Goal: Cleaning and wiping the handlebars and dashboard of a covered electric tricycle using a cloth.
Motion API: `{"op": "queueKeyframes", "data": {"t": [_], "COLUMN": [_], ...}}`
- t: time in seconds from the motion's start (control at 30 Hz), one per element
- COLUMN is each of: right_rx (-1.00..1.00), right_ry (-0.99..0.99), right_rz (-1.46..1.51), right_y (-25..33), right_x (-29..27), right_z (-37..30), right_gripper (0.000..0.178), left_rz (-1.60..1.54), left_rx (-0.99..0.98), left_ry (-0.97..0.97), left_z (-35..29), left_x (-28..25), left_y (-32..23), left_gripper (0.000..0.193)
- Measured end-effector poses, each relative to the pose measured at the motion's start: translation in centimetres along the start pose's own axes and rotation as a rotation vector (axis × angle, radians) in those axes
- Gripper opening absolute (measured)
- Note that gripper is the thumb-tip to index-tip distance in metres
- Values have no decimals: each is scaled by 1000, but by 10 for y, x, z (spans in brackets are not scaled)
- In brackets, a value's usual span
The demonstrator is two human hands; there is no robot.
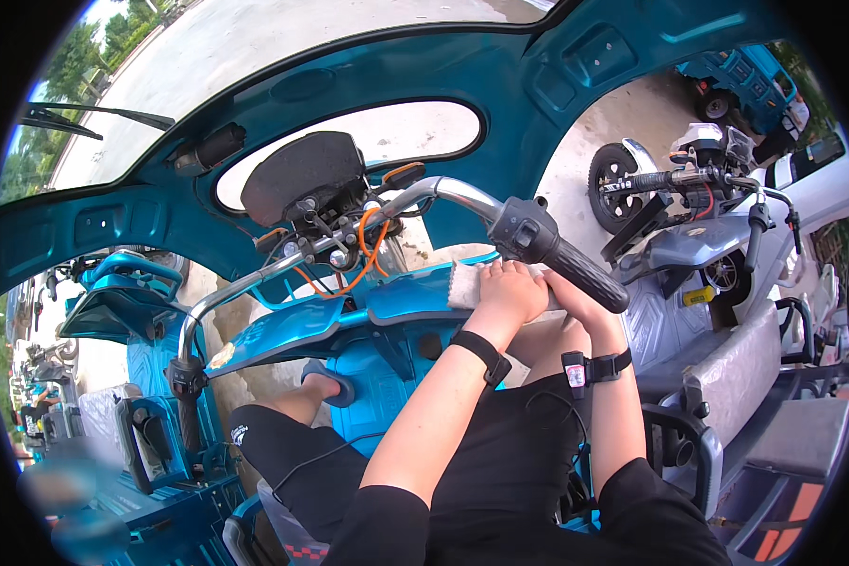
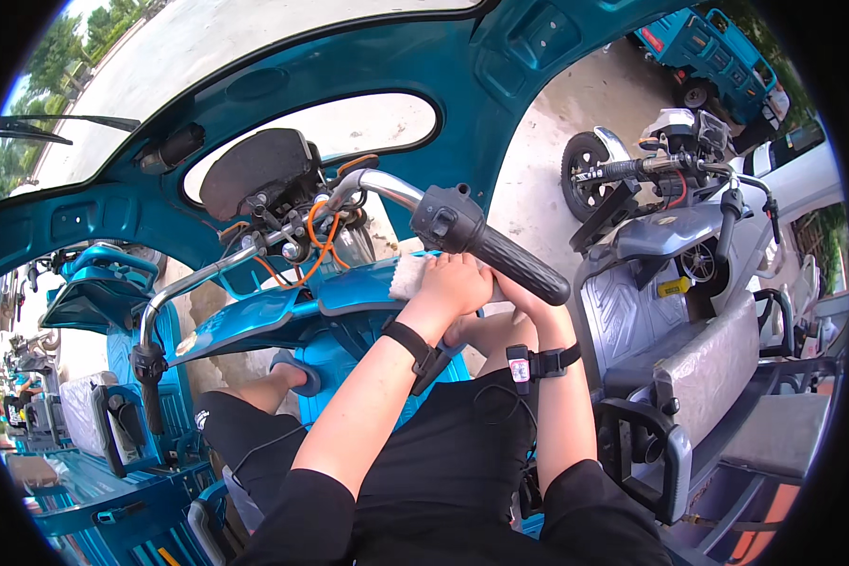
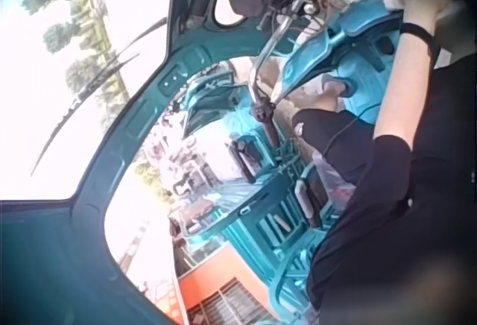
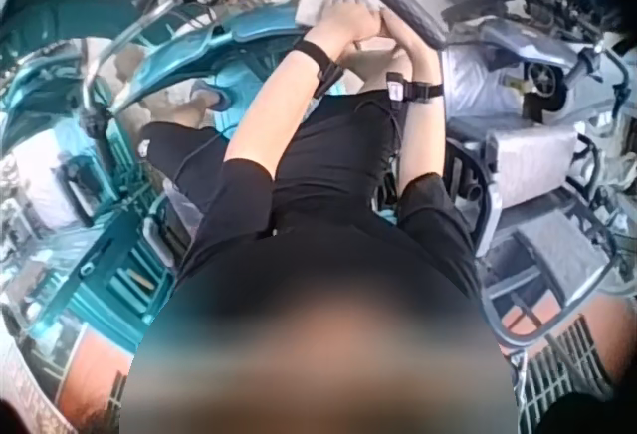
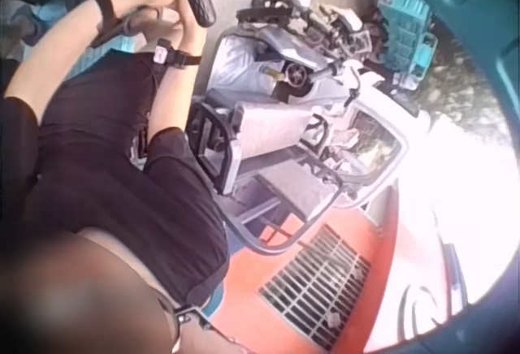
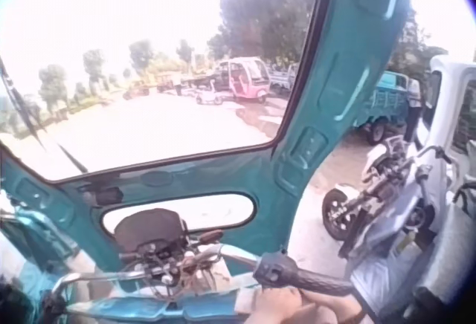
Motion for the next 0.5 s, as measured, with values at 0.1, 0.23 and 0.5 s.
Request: {"op": "queueKeyframes", "data": {"t": [0.1,0.23,0.5], "right_rx": [-154,37,314], "right_ry": [27,227,779], "right_rz": [513,537,574], "right_y": [-73,-31,-47], "right_x": [-1,1,34], "right_z": [24,-3,40], "right_gripper": [32,43,36], "left_rz": [-61,-273,39], "left_rx": [167,133,271], "left_ry": [104,221,494], "left_z": [35,43,49], "left_x": [27,16,-24], "left_y": [-16,5,3], "left_gripper": [40,47,37]}}
Point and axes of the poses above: each hand's wrist, its own z-axis towards the middle knuckle, its own x-axis out of the palm, y = z × x, the point moved 6 cm from there along z, towards the middle knuckle, and after that the axes turned 1 degree about -y, right-handed, at the moved point
